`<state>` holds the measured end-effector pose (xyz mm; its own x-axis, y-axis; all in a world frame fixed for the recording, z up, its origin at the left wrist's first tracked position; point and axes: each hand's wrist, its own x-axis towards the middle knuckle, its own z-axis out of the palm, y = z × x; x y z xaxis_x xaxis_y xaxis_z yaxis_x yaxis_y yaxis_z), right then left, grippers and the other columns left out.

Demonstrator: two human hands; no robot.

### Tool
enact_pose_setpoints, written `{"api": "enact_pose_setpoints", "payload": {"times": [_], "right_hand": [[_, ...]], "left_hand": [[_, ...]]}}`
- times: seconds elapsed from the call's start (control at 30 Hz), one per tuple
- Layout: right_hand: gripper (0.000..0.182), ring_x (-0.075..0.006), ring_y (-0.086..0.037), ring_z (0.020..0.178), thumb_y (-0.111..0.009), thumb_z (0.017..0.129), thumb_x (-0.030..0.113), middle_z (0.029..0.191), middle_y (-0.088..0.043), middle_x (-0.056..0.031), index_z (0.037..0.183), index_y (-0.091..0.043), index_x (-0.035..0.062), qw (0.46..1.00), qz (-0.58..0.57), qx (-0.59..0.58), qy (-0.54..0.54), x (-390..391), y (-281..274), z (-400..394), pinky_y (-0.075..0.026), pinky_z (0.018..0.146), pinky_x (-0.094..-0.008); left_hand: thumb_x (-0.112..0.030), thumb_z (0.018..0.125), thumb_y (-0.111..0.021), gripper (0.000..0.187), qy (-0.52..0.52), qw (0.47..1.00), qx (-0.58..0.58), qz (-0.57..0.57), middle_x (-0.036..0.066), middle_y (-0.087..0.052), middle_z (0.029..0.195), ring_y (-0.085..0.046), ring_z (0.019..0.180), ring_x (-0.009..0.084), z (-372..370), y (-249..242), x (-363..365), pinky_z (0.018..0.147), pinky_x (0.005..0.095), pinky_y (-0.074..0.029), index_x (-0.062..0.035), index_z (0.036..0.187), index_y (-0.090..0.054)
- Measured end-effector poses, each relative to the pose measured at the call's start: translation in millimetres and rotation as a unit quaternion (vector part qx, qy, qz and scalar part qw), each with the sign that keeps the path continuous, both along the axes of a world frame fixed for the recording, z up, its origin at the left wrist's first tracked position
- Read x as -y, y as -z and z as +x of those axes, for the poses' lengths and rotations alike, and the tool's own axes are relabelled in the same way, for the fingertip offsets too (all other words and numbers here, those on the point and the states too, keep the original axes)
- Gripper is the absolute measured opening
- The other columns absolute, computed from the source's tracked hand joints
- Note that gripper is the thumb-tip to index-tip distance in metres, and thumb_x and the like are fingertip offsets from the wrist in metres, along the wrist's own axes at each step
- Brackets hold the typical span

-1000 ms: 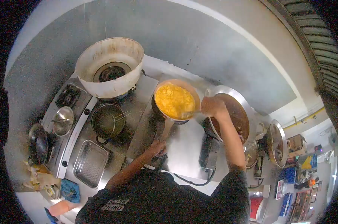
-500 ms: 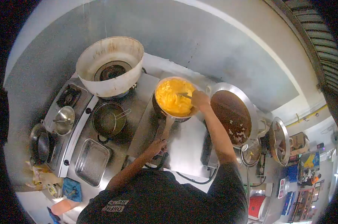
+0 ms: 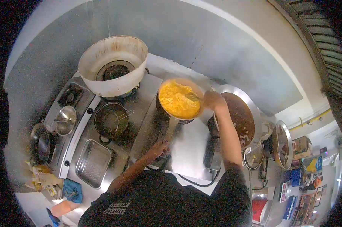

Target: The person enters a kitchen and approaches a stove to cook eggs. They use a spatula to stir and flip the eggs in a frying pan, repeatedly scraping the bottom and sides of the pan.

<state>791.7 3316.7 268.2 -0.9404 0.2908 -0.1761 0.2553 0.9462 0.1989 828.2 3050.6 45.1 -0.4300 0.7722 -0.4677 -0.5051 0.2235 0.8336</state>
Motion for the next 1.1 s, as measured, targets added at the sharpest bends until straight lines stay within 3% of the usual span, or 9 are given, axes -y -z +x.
{"api": "enact_pose_setpoints", "payload": {"times": [0.13,0.4,0.67,0.77,0.83,0.87,0.93,1.03,1.1], "right_hand": [[0.023,-0.0351,-0.058,0.085,-0.051,0.071,0.014,0.086,-0.058,-0.0257,0.083,-0.058,-0.0046,0.996,0.008,-0.017,0.086,-28,42,5,-0.046,0.074,-0.0411],[0.034,-0.0340,-0.058,0.086,-0.043,0.078,0.025,0.091,-0.057,-0.0257,0.084,-0.060,-0.0034,0.991,0.089,-0.064,-0.078,-127,169,-81,-0.045,0.075,-0.0420],[0.031,-0.0307,-0.060,0.082,-0.045,0.080,0.027,0.089,-0.061,-0.0191,0.084,-0.062,0.0014,0.995,0.029,-0.002,-0.096,5,68,-94,-0.047,0.072,-0.0410],[0.024,-0.0285,-0.061,0.081,-0.045,0.079,0.021,0.086,-0.062,-0.0167,0.083,-0.063,0.0037,0.987,0.078,-0.014,-0.136,23,84,-67,-0.048,0.070,-0.0399],[0.022,-0.0278,-0.061,0.080,-0.045,0.078,0.017,0.084,-0.062,-0.0156,0.083,-0.063,0.0048,0.980,0.094,-0.062,-0.162,33,87,-46,-0.049,0.069,-0.0393],[0.021,-0.0277,-0.062,0.079,-0.045,0.078,0.015,0.082,-0.063,-0.0146,0.082,-0.063,0.0060,0.988,0.082,-0.038,-0.126,47,72,-34,-0.049,0.067,-0.0390],[0.020,-0.0276,-0.062,0.075,-0.045,0.076,0.013,0.079,-0.063,-0.0137,0.080,-0.064,0.0070,0.994,0.065,-0.044,-0.072,71,47,-5,-0.050,0.064,-0.0376],[0.018,-0.0269,-0.062,0.070,-0.046,0.075,0.013,0.074,-0.062,-0.0141,0.075,-0.063,0.0055,0.994,0.054,-0.098,-0.016,84,51,39,-0.050,0.059,-0.0355],[0.016,-0.0272,-0.062,0.068,-0.048,0.075,0.013,0.070,-0.061,-0.0138,0.072,-0.061,0.0050,0.991,0.055,-0.117,0.018,90,62,60,-0.050,0.056,-0.0352]], "left_hand": [[-0.031,0.088,-0.037,0.027,0.040,0.999,-0.032,0.000,0.005,-0.053,0.081,-0.047,0.061,0.0100,-4,8,-3,0.052,0.0242,-0.041,-0.0055,0.094,-0.043],[-0.029,0.087,-0.040,0.025,0.029,0.999,0.013,0.017,0.005,-0.053,0.077,-0.046,0.058,0.0093,-2,33,-9,0.049,0.0232,-0.040,-0.0045,0.093,-0.041],[-0.032,0.087,-0.041,0.027,0.051,0.997,-0.022,0.049,0.005,-0.052,0.069,-0.044,0.053,0.0090,-6,33,7,0.044,0.0244,-0.038,-0.0060,0.081,-0.041],[-0.036,0.087,-0.040,0.036,0.165,0.974,-0.123,0.092,0.004,-0.051,0.062,-0.045,0.051,0.0126,-20,84,23,0.045,0.0279,-0.039,-0.0019,0.078,-0.049],[-0.041,0.086,-0.040,0.046,0.235,0.751,-0.594,0.169,0.005,-0.054,0.062,-0.050,0.055,0.0171,-19,143,44,0.048,0.0310,-0.041,0.0016,0.081,-0.058],[-0.041,0.086,-0.040,0.046,0.235,0.751,-0.593,0.170,0.005,-0.054,0.062,-0.050,0.055,0.0171,-16,144,54,0.048,0.0310,-0.041,0.0016,0.081,-0.058],[-0.043,0.086,-0.043,0.048,0.318,0.886,-0.318,-0.111,0.007,-0.058,0.068,-0.055,0.062,0.0211,-11,137,67,0.054,0.0335,-0.045,0.0019,0.096,-0.058],[-0.044,0.084,-0.046,0.048,0.209,0.964,-0.063,-0.152,0.008,-0.060,0.076,-0.057,0.069,0.0198,3,161,60,0.060,0.0321,-0.046,0.0001,0.100,-0.055],[-0.044,0.084,-0.047,0.047,0.155,0.985,-0.014,-0.079,0.007,-0.059,0.082,-0.057,0.073,0.0184,7,146,63,0.064,0.0310,-0.046,-0.0010,0.102,-0.054]]}}
